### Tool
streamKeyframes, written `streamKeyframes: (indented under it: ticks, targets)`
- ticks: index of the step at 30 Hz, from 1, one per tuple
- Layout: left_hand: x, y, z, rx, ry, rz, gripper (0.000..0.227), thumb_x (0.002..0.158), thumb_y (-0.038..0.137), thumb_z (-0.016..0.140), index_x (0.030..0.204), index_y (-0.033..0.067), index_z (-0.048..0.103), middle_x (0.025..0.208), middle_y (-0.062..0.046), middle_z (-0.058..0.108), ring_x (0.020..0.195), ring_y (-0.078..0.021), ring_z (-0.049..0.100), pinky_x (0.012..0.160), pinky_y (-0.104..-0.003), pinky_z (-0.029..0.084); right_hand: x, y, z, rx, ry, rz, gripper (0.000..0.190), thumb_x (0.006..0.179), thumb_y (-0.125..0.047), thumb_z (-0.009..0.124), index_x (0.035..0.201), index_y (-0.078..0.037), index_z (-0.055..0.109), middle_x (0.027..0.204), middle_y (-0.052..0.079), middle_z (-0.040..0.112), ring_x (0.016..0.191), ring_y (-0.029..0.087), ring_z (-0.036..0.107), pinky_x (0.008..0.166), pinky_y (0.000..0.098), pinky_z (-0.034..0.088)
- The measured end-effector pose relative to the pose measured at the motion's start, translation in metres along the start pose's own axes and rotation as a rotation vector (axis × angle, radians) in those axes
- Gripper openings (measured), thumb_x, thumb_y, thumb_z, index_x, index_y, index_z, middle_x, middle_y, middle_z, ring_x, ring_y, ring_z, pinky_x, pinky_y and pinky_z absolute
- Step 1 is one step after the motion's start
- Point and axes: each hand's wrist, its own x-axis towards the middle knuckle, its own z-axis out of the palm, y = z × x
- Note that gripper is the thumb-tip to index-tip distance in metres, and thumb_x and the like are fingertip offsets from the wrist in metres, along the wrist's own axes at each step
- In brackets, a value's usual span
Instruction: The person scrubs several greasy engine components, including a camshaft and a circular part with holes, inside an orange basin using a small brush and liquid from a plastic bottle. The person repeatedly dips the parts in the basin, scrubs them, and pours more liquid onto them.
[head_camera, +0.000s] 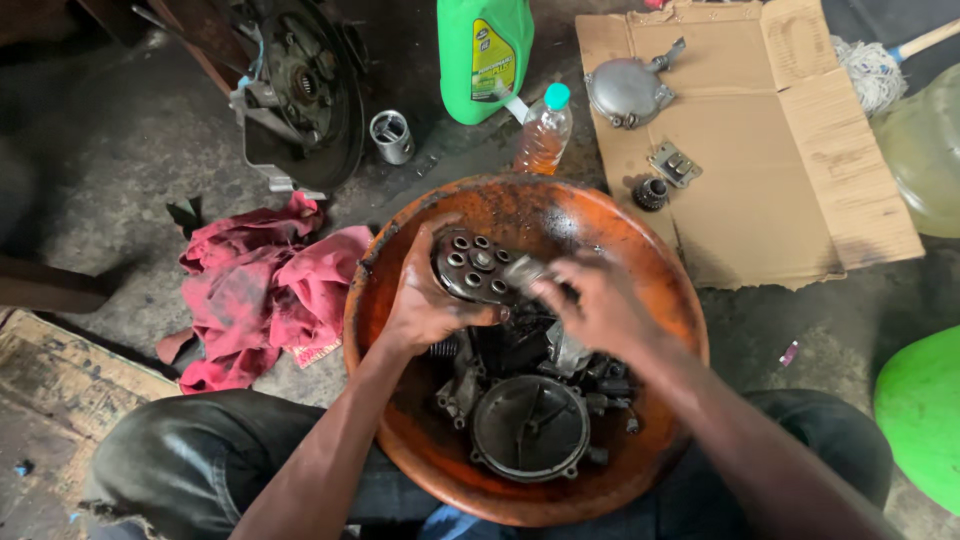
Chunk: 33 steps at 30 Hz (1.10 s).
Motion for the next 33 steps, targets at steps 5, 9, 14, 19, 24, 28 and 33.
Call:
streamKeyframes:
  ticks: [5,9,14,19,24,28,33]
  targets:
    - [0.001,0.006,0.001,-0.046,-0.027,-0.041,0.115,0.046,0.007,0.096,0.147,0.0064,0.041,0.12,-0.008,0.066,0.113,-0.0187,0.066,0.102,-0.036,0.057,-0.001,0.0,-0.003,0.07,0.076,-0.139,0.022,0.099,-0.025,0.067,0.102,-0.003,0.072,0.086,0.013,0.071,0.074,0.027,0.066,0.065,0.0404,0.054]
    - [0.002,0.01,-0.002,-0.118,0.018,-0.089,0.117,0.045,0.004,0.096,0.147,0.0074,0.039,0.126,-0.008,0.062,0.117,-0.0201,0.066,0.104,-0.036,0.056,-0.002,0.001,-0.009,0.072,0.054,-0.088,0.017,0.097,-0.021,0.069,0.098,-0.006,0.075,0.078,0.01,0.07,0.069,0.024,0.064,0.064,0.0399,0.051]
    - [0.003,0.01,-0.005,-0.305,0.04,-0.148,0.116,0.044,-0.004,0.092,0.146,0.0078,0.038,0.126,-0.011,0.063,0.114,-0.0236,0.067,0.098,-0.039,0.06,0.0,0.003,-0.015,0.007,0.128,-0.158,0.015,0.095,-0.018,0.07,0.1,-0.004,0.073,0.083,0.011,0.069,0.076,0.025,0.061,0.069,0.0391,0.049]
    - [0.001,0.002,-0.005,-0.528,0.077,-0.248,0.103,0.055,-0.008,0.086,0.147,0.0058,0.04,0.124,-0.011,0.061,0.108,-0.0256,0.067,0.086,-0.041,0.059,0.004,-0.005,-0.024,0.057,0.204,-0.062,0.017,0.091,-0.014,0.075,0.106,-0.007,0.076,0.08,0.01,0.069,0.072,0.026,0.061,0.067,0.0387,0.048]
    - [-0.001,-0.012,-0.007,-0.64,0.168,-0.361,0.09,0.066,-0.005,0.082,0.147,0.0038,0.045,0.118,-0.012,0.065,0.105,-0.0235,0.068,0.092,-0.037,0.057,0.001,-0.018,-0.012,-0.014,0.283,-0.221,0.022,0.09,-0.008,0.073,0.112,-0.008,0.073,0.092,0.009,0.072,0.08,0.027,0.061,0.074,0.0384,0.05]
    - [0.0,-0.02,-0.007,-0.698,0.108,-0.368,0.09,0.068,-0.004,0.081,0.15,0.0041,0.044,0.116,-0.012,0.066,0.105,-0.0228,0.067,0.093,-0.037,0.057,0.007,-0.012,-0.011,-0.087,0.355,-0.292,0.029,0.084,0.0,0.071,0.112,-0.008,0.073,0.085,0.008,0.069,0.077,0.027,0.058,0.072,0.0394,0.048]
    - [-0.001,-0.024,-0.009,-0.745,0.078,-0.437,0.089,0.078,0.0,0.081,0.158,0.0084,0.043,0.112,-0.009,0.061,0.101,-0.019,0.063,0.088,-0.036,0.053,0.006,-0.018,-0.011,-0.107,0.325,-0.205,0.035,0.083,0.004,0.07,0.113,-0.011,0.078,0.074,0.005,0.066,0.068,0.021,0.055,0.064,0.0388,0.044]
